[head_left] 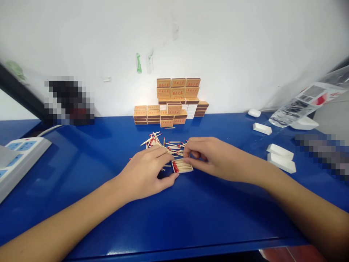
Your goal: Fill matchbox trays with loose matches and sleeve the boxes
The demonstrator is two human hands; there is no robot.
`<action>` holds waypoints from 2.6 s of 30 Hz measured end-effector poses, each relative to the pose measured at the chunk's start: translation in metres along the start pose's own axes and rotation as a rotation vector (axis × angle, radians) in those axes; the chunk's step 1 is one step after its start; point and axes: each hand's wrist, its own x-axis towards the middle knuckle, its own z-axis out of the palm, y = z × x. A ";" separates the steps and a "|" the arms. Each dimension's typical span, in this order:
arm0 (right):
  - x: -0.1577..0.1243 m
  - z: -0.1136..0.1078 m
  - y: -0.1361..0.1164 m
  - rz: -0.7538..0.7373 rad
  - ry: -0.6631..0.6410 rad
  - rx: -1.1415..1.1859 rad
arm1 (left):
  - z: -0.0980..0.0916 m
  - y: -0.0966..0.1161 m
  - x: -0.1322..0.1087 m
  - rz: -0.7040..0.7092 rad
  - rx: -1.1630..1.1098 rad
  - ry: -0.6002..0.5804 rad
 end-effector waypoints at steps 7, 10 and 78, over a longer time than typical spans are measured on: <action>0.001 -0.006 0.034 0.287 0.089 -0.234 | 0.001 0.000 -0.001 0.019 0.000 0.016; 0.003 -0.003 0.040 0.334 0.049 -0.226 | 0.001 0.000 -0.001 0.017 -0.005 0.015; 0.034 -0.050 0.068 0.710 0.833 0.798 | -0.009 -0.015 0.001 -0.050 0.018 0.375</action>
